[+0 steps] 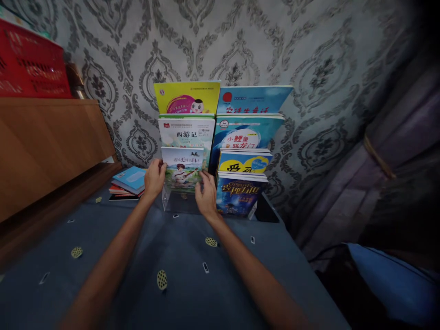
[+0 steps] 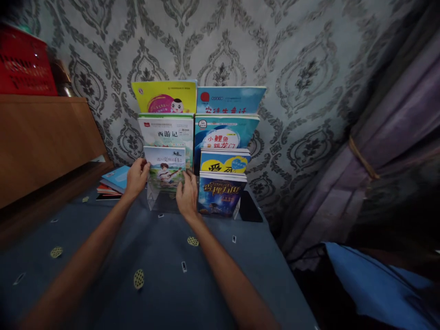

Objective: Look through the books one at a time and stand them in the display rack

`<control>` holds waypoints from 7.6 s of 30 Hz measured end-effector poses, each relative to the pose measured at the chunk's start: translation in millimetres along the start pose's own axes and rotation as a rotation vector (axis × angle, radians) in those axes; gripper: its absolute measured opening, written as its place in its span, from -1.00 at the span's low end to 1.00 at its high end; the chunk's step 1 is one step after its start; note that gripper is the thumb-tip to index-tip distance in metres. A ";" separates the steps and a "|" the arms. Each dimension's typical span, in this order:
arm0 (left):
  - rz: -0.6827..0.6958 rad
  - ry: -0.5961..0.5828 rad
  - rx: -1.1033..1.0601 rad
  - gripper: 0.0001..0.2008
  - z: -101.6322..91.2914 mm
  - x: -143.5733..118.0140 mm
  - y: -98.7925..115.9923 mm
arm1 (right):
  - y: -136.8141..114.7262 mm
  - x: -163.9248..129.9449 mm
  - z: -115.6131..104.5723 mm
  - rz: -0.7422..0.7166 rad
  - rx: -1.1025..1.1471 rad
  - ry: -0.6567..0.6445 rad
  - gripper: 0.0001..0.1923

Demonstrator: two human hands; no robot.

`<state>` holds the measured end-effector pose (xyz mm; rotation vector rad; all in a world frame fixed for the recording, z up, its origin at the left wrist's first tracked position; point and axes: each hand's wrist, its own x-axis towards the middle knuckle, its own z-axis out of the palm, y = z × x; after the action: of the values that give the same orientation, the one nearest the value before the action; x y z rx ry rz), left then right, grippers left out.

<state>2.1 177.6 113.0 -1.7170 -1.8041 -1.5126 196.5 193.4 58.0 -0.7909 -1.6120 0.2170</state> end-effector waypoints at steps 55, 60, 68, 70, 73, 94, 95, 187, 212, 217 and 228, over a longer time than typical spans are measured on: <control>-0.178 -0.932 0.833 -0.67 -42.4 24.0 -143.2 | -40.1 -143.8 -66.8 0.116 0.119 -0.625 -0.62; -0.126 -1.085 0.906 -0.59 -34.4 38.0 -130.5 | -40.5 -142.6 -68.3 0.149 0.132 -0.676 -0.63; 0.015 -1.087 0.978 -0.62 -51.1 11.9 -102.1 | -40.7 -141.9 -69.0 0.144 0.128 -0.678 -0.65; 0.046 -1.059 0.999 -0.60 -67.6 -5.8 -94.7 | -40.1 -142.2 -68.5 0.131 0.127 -0.684 -0.64; 0.078 -1.003 1.044 -0.55 -98.4 -38.7 -84.8 | -39.2 -143.3 -67.8 0.120 0.132 -0.675 -0.64; 0.038 -0.780 0.926 -0.41 -100.4 -104.7 -77.7 | -39.2 -147.8 -64.3 0.136 0.069 -0.704 -0.69; 0.040 -0.807 0.919 -0.40 -106.0 -109.1 -79.2 | -38.5 -148.0 -64.2 0.141 0.070 -0.705 -0.69; 0.622 -0.949 -0.014 -0.57 -25.4 -240.2 111.2 | 29.9 -109.1 -119.1 0.154 -0.064 -0.757 -0.58; 0.765 -0.640 0.210 -0.68 -16.9 -249.5 110.1 | -17.0 -138.9 -185.0 0.303 0.270 -0.700 -0.67; 0.844 -0.641 0.267 -0.70 -18.4 -247.9 113.1 | -18.4 -135.1 -186.1 0.352 0.276 -0.709 -0.68; 0.847 -0.759 0.311 -0.83 -22.5 -233.3 122.1 | -14.4 -133.9 -186.1 0.408 0.364 -0.677 -0.70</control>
<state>161.3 -6.9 10.7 -2.5632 -1.1213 -0.2373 364.5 48.1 -0.7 -0.7953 -1.9308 1.1373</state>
